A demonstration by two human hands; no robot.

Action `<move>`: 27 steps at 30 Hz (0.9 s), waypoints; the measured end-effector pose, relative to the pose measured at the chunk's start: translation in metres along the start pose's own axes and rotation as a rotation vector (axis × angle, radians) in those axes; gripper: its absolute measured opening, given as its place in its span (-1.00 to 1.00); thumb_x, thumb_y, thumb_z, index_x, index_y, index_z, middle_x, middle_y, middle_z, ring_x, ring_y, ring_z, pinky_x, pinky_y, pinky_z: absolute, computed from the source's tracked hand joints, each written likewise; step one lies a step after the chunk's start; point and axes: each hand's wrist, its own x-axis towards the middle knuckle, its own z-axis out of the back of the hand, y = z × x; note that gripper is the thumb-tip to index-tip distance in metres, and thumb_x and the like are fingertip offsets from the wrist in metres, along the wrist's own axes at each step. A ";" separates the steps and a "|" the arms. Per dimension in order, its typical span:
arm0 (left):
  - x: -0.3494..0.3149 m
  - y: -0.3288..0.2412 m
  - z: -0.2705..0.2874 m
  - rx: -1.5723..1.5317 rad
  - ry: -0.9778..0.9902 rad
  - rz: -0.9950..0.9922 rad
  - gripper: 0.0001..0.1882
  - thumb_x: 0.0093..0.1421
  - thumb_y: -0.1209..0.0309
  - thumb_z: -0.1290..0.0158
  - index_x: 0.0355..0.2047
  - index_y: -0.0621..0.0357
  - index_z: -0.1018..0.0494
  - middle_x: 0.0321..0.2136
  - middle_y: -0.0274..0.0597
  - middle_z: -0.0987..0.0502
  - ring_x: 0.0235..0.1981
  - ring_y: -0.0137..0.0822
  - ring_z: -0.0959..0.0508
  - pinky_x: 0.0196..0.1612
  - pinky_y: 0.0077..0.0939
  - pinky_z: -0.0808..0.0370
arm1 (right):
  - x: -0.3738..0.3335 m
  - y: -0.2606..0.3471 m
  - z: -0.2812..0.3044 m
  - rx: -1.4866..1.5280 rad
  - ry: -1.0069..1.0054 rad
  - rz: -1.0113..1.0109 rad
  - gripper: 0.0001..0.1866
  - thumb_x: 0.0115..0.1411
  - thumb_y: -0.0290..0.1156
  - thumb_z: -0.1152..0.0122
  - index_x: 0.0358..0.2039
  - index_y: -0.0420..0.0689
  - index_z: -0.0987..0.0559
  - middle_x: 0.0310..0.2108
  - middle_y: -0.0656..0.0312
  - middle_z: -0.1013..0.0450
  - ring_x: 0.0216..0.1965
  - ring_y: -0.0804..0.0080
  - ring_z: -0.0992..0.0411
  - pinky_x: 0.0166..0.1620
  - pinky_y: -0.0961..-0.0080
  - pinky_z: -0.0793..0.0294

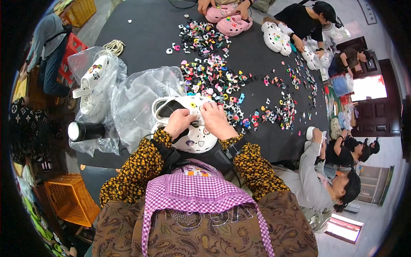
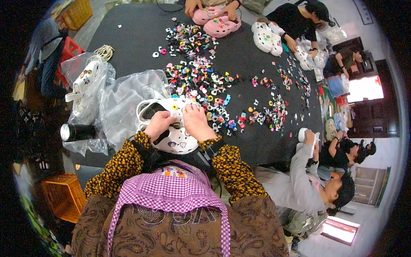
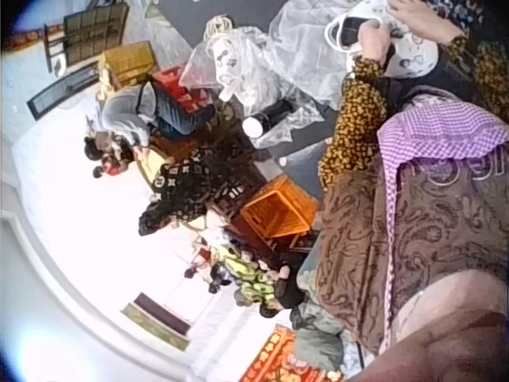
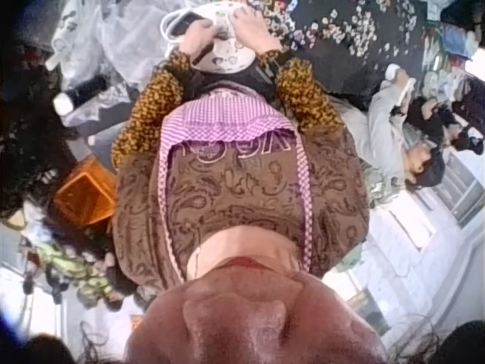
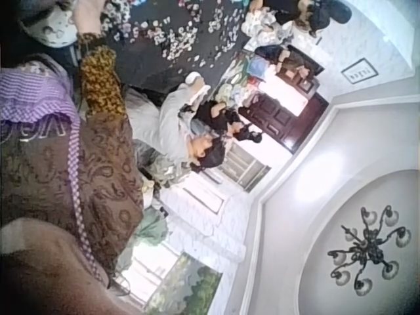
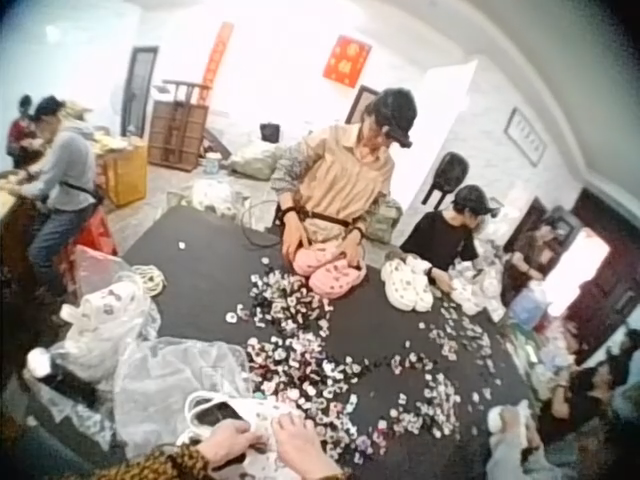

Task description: Manually attaching decorative charms to rubber clog shoes and packaging them in plastic bags.

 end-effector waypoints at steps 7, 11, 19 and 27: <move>0.000 -0.002 0.002 -0.061 -0.002 0.028 -0.73 0.03 0.30 -0.09 -0.52 0.34 -0.50 -0.65 -0.16 -0.50 -0.60 -0.41 -0.45 -0.44 -0.43 -0.40 | 0.001 -0.010 -0.008 0.106 -0.090 -0.027 -0.76 -0.01 -0.50 -0.02 -0.29 -0.12 -0.55 -0.27 0.17 -0.37 -0.14 0.25 -0.32 -0.13 0.30 -0.26; -0.005 -0.008 0.006 -0.069 0.073 0.036 -0.71 0.09 0.32 -0.07 -0.43 0.39 -0.50 -0.58 -0.25 -0.51 -0.57 -0.50 -0.43 -0.47 -0.55 -0.38 | 0.000 -0.047 -0.011 0.793 -0.147 -0.100 -0.73 0.05 -0.60 0.01 -0.25 -0.18 -0.59 -0.24 0.09 -0.45 -0.18 0.25 -0.42 -0.10 0.45 -0.39; -0.007 -0.008 0.008 -0.163 0.118 0.107 -0.75 0.13 0.37 -0.06 -0.34 0.38 -0.51 -0.48 -0.26 -0.53 -0.49 -0.50 -0.47 -0.41 -0.58 -0.41 | 0.000 -0.018 -0.005 0.891 -0.397 -0.288 -0.69 0.02 -0.70 0.08 -0.25 -0.25 -0.56 -0.28 0.09 -0.48 -0.22 0.26 -0.44 -0.14 0.46 -0.42; -0.002 0.003 0.006 -0.206 0.124 0.089 -0.77 0.12 0.39 -0.06 -0.34 0.36 -0.51 -0.47 -0.26 -0.54 -0.50 -0.50 -0.48 -0.41 -0.61 -0.41 | -0.007 -0.009 0.005 0.297 -0.338 -0.048 -0.73 -0.05 -0.64 -0.01 -0.36 -0.04 -0.55 -0.40 0.20 -0.44 -0.22 0.25 -0.37 -0.13 0.31 -0.25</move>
